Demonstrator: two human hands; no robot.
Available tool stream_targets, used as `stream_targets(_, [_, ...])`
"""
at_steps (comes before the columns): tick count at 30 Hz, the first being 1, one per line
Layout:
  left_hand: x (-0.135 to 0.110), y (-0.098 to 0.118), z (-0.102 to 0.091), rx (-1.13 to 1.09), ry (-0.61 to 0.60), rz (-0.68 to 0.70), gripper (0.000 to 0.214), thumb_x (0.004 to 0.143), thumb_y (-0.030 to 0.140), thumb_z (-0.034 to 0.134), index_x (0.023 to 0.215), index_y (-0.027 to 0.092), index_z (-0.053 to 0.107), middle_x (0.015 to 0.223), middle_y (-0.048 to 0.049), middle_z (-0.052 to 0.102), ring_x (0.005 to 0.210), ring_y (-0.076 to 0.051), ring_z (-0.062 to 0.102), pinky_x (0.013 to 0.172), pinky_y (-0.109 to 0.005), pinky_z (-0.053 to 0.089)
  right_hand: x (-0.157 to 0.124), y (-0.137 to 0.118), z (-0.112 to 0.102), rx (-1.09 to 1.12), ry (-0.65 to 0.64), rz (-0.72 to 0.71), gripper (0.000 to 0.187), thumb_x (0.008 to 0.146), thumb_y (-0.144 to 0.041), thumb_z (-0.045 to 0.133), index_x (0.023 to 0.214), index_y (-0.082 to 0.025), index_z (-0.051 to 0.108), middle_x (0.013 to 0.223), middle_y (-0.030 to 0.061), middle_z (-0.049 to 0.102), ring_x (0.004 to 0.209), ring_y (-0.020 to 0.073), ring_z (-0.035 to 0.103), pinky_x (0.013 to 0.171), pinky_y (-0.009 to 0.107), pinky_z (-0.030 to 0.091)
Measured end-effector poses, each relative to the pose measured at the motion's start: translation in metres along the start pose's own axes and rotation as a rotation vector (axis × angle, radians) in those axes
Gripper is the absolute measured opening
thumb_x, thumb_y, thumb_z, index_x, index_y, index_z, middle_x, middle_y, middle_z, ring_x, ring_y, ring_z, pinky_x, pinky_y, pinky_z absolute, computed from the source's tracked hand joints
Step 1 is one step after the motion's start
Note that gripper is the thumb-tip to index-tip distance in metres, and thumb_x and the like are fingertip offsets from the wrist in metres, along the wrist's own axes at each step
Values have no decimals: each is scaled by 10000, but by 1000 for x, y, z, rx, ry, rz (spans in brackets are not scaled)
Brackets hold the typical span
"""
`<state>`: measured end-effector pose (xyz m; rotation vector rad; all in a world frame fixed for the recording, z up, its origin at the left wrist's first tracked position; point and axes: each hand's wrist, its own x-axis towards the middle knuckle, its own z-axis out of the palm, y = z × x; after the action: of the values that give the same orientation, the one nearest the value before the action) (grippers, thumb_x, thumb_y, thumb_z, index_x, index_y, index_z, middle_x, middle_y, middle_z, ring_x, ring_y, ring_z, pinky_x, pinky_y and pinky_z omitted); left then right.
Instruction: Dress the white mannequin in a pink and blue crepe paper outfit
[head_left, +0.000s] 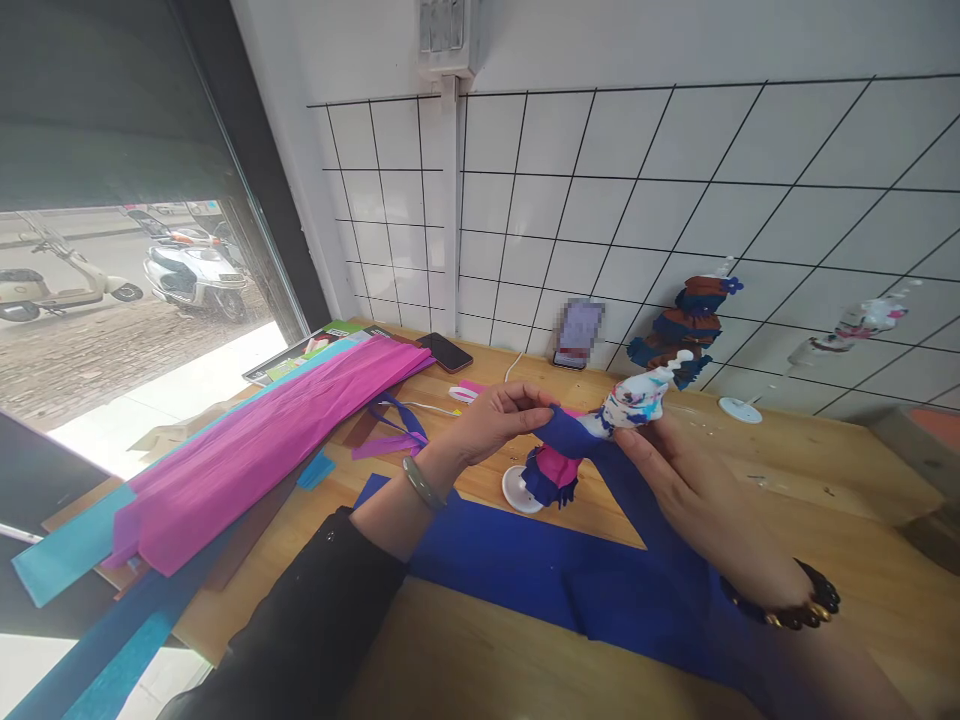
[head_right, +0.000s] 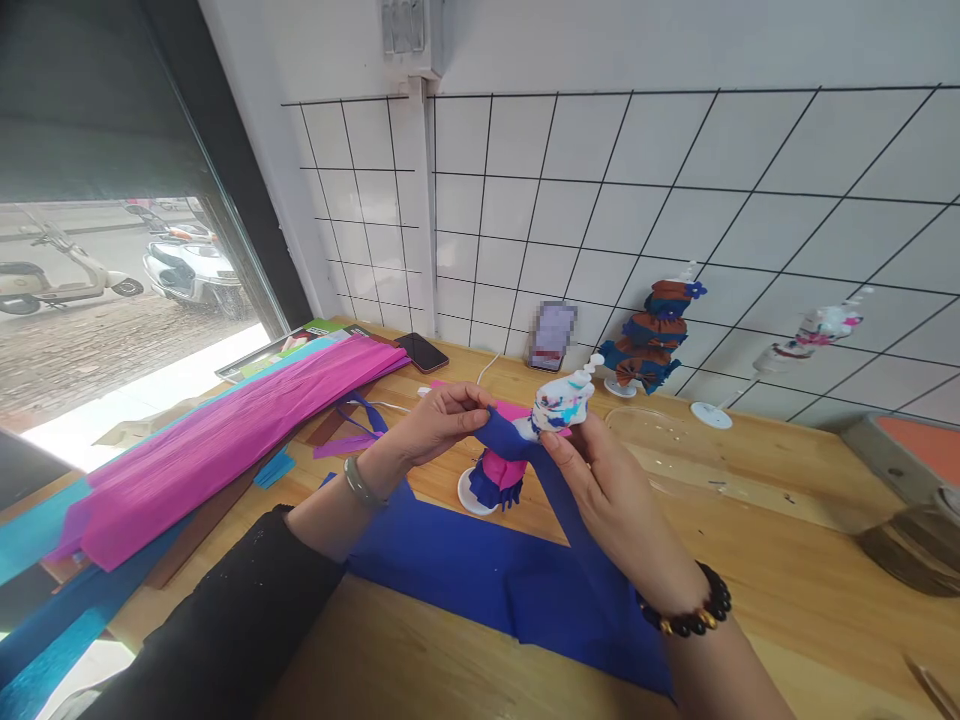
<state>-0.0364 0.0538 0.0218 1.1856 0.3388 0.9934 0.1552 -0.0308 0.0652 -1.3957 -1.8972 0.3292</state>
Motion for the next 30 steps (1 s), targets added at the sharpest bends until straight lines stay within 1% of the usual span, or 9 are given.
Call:
stream_targets(4, [-1, 2, 0, -30, -25, 10, 239, 661, 233, 758, 864, 153, 661, 758, 9, 613, 689, -69, 558, 694, -228, 410, 1, -2, 1, 21, 26, -30, 265, 903, -437, 403, 956, -220, 544, 863, 56, 631, 772, 194, 586, 631, 294, 469])
stream_targets(8, [-1, 2, -1, -25, -8, -1, 251, 657, 243, 760, 867, 150, 658, 784, 1, 614, 713, -78, 564, 713, -239, 415, 2, -3, 1, 41, 25, -18, 288, 901, -448, 397, 977, -212, 544, 869, 59, 633, 795, 196, 592, 652, 293, 473])
stream_targets(13, [2, -2, 0, 72, 24, 22, 276, 690, 271, 732, 919, 143, 643, 775, -11, 617, 711, -83, 563, 708, -244, 427, 1, -6, 3, 52, 33, -7, 287, 900, -446, 408, 999, -217, 550, 905, 60, 646, 844, 208, 603, 678, 301, 478])
stream_targets(17, [2, -4, 4, 132, 58, 62, 286, 712, 275, 710, 957, 149, 629, 757, 0, 605, 707, -78, 559, 698, -234, 434, 0, -5, 4, 79, 29, -13, 265, 906, -421, 416, 1008, -219, 554, 933, 62, 646, 857, 205, 603, 698, 301, 485])
stream_targets(21, [2, -4, 10, 152, 106, 117, 276, 716, 276, 701, 952, 155, 625, 751, 10, 578, 706, -78, 555, 680, -223, 442, 0, -5, 5, 93, 23, -6, 280, 906, -426, 418, 1031, -215, 553, 962, 60, 649, 867, 199, 605, 725, 302, 490])
stream_targets(25, [3, -6, 15, 166, 135, 152, 289, 708, 297, 705, 945, 154, 623, 727, 9, 570, 696, -82, 553, 672, -224, 448, 0, -7, 6, 99, 18, -18, 288, 903, -432, 416, 1035, -219, 558, 948, 65, 658, 841, 209, 616, 705, 316, 497])
stream_targets(30, [4, -13, 21, 197, 148, 186, 285, 717, 326, 693, 928, 149, 618, 721, 5, 571, 678, -80, 542, 641, -217, 433, -1, -11, 6, 81, 27, -22, 278, 899, -429, 419, 1012, -219, 562, 920, 64, 661, 842, 216, 619, 681, 311, 499])
